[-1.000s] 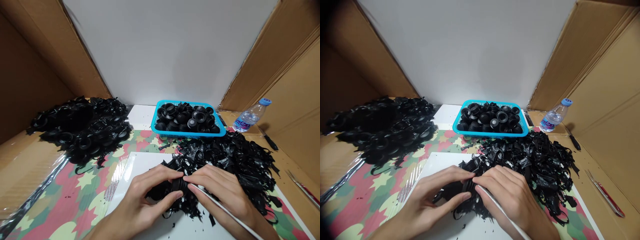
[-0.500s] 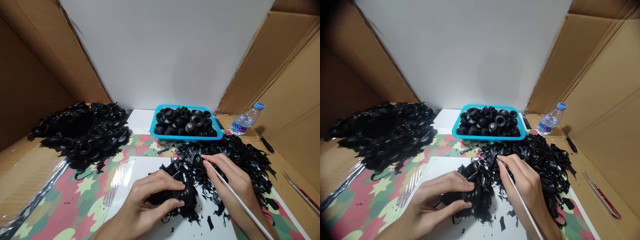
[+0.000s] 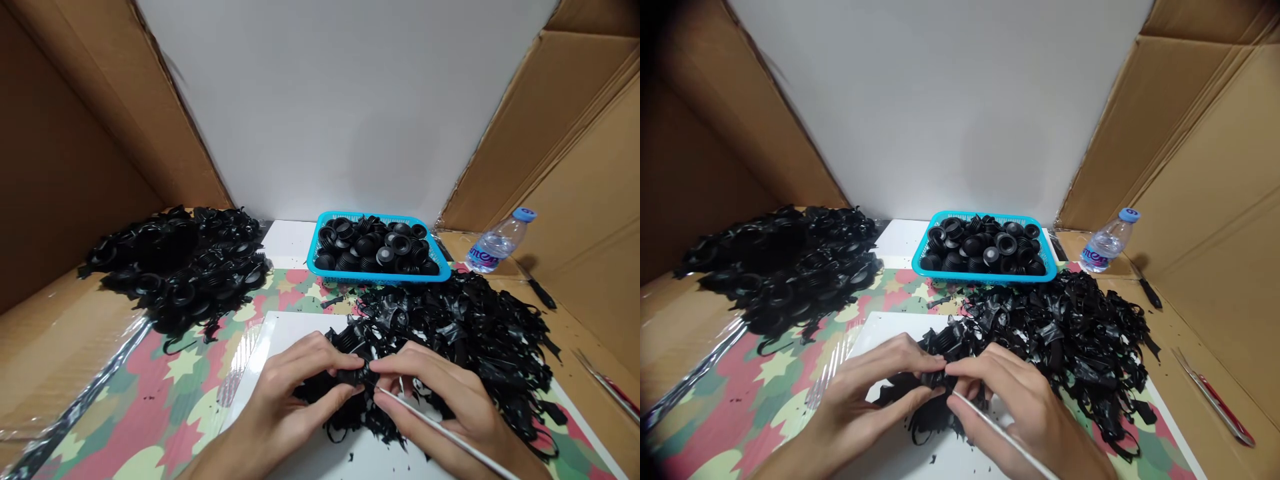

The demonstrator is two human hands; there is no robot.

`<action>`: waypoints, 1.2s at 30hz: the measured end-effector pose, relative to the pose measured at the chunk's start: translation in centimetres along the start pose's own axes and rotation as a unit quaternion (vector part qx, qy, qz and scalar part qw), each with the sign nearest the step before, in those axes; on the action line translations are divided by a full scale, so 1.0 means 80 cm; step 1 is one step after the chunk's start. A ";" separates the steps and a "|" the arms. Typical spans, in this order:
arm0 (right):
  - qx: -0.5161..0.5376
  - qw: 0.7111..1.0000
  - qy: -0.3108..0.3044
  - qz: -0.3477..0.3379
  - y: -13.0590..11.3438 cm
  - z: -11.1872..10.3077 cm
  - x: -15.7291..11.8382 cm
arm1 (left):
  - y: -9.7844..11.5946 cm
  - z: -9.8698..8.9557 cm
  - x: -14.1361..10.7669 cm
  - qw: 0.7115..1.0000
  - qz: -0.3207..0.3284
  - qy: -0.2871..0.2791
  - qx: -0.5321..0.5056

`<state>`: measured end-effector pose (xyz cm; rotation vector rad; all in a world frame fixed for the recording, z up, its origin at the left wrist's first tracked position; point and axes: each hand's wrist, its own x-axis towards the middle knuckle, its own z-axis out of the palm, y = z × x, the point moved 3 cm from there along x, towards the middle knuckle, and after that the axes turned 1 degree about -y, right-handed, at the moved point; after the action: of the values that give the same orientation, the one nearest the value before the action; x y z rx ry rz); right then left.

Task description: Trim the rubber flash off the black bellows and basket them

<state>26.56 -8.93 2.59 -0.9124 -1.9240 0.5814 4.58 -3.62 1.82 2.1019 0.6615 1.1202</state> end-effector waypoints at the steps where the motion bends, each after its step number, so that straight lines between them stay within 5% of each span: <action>1: -0.002 1.000 0.002 0.005 0.001 0.001 0.000 | 0.000 0.000 0.000 1.000 0.004 0.001 0.002; 24: -0.017 0.999 -0.038 -0.005 0.006 0.008 -0.003 | 0.002 0.003 -0.006 0.998 0.044 -0.006 0.037; 36: -0.148 0.986 0.026 -0.069 0.014 0.022 -0.007 | -0.005 0.006 -0.015 0.999 0.009 -0.012 0.030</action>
<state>25.58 -8.78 0.65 -0.9576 -2.0404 0.1889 4.32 -4.32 0.71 2.1733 0.6734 1.0960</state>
